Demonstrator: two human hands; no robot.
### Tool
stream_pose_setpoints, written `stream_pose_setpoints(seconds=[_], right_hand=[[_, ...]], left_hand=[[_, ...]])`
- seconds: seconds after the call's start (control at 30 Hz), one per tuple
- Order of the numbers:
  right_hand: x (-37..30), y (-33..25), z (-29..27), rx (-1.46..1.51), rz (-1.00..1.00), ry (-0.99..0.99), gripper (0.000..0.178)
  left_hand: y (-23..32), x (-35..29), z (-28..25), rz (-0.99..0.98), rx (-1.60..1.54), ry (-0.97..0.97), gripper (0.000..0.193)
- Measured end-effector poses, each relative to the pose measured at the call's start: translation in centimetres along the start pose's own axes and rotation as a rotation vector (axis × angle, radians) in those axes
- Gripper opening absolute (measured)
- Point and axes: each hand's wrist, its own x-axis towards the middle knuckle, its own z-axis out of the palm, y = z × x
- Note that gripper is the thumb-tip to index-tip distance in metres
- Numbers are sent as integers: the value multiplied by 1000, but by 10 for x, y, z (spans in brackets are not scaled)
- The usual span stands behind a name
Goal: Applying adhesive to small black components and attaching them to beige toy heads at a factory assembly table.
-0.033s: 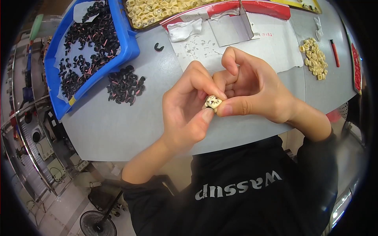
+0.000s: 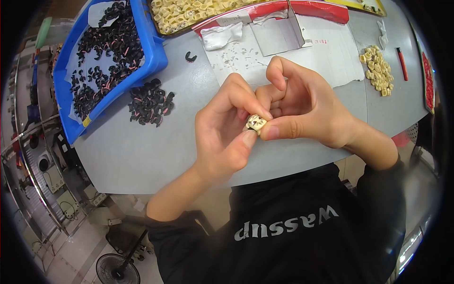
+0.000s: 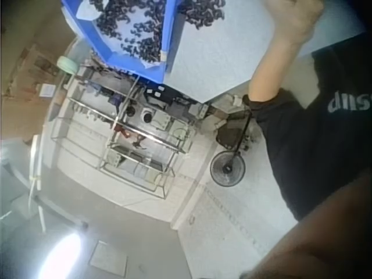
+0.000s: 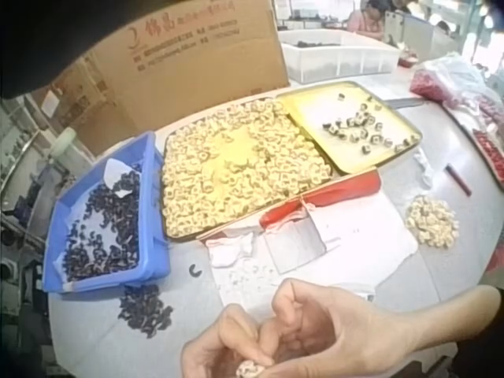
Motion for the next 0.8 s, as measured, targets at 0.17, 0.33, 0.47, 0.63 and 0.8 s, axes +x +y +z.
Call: stream_pose_setpoints(seconds=[0.17, 0.33, 0.47, 0.63, 0.8], right_hand=[[-1, 0, 0, 10, 3, 9, 45], [-1, -1, 1, 58, -13, -46, 47], [0, 1, -3, 157, -71, -258, 48], [0, -1, -4, 170, -64, -335, 48], [0, -2, -3, 161, -62, -344, 47]], left_hand=[[0, 1, 2, 6, -8, -4, 23], [-4, -1, 3, 164, 147, 10, 26], [6, -4, 8, 353, 453, 45, 38], [17, -2, 8, 599, 832, 56, 43], [17, -2, 8, 638, 884, 85, 47]])
